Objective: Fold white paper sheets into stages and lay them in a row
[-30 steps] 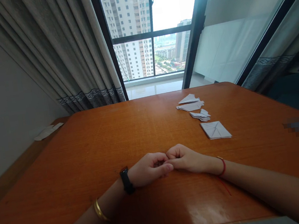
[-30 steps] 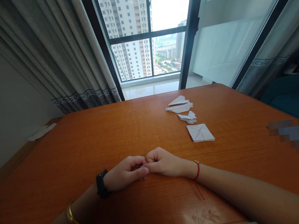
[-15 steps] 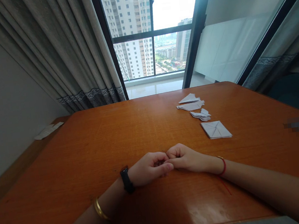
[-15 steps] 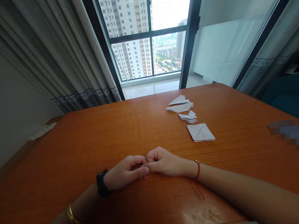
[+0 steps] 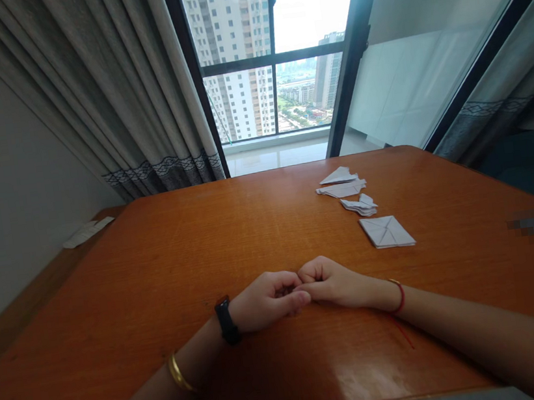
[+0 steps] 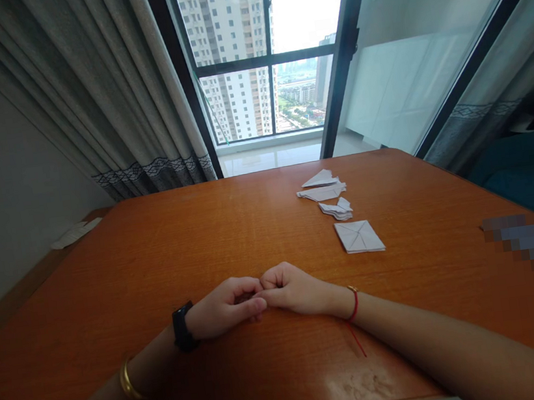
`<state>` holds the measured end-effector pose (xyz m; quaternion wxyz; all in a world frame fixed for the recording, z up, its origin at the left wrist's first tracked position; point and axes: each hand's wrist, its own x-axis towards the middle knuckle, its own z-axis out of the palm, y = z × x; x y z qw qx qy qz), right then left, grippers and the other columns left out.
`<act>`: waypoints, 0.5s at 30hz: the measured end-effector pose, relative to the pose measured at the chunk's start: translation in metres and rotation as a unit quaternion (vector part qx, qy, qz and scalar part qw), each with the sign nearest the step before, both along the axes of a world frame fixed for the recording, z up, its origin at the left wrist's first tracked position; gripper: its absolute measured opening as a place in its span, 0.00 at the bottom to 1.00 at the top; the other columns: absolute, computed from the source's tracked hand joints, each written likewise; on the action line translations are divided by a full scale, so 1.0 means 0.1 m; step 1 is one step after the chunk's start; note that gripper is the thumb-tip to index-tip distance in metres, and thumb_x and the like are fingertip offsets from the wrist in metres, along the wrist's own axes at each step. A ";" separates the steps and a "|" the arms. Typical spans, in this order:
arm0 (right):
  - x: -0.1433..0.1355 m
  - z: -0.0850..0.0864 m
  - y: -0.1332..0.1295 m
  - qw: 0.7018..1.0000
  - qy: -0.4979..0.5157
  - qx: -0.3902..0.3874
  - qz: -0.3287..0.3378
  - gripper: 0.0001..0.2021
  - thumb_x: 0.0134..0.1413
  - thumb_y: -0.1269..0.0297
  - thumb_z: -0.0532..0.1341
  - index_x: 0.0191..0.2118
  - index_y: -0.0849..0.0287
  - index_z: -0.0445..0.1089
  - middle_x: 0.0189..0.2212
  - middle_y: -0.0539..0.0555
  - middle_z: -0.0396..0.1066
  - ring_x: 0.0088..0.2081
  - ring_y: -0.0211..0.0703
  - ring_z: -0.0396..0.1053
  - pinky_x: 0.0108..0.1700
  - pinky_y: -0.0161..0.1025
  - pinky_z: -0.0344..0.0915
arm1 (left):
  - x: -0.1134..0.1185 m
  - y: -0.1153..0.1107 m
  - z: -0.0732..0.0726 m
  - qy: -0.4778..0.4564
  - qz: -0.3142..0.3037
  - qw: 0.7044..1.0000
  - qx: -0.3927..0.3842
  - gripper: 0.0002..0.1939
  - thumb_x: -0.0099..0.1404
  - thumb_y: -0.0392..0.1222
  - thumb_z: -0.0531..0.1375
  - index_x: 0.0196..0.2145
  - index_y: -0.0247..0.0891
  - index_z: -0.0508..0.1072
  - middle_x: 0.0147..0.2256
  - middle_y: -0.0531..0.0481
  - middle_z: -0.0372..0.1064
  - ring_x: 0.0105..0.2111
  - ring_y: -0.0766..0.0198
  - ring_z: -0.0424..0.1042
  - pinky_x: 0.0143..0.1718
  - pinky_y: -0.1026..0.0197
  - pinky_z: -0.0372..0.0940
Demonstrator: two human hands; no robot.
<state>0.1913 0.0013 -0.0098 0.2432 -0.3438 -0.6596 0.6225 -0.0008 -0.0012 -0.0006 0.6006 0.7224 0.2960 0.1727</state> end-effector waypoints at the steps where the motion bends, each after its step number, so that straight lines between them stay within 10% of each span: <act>1: 0.00 0.00 0.00 1.000 -0.001 0.000 -0.001 0.25 0.47 0.52 0.65 0.16 0.60 0.51 0.14 0.41 0.48 0.18 0.27 0.43 0.19 0.29 0.40 | 0.00 0.00 0.00 0.001 0.000 1.000 -0.001 0.20 0.62 0.57 0.56 0.29 0.34 0.66 0.25 0.53 0.64 0.26 0.69 0.62 0.28 0.66 0.58; 15: 0.01 -0.01 0.01 1.000 -0.005 0.003 0.000 0.24 0.48 0.52 0.64 0.16 0.60 0.52 0.14 0.42 0.48 0.19 0.27 0.44 0.19 0.29 0.40 | 0.00 0.00 -0.01 0.001 0.000 1.000 -0.005 0.20 0.63 0.57 0.56 0.30 0.33 0.66 0.26 0.53 0.64 0.26 0.69 0.62 0.28 0.67 0.58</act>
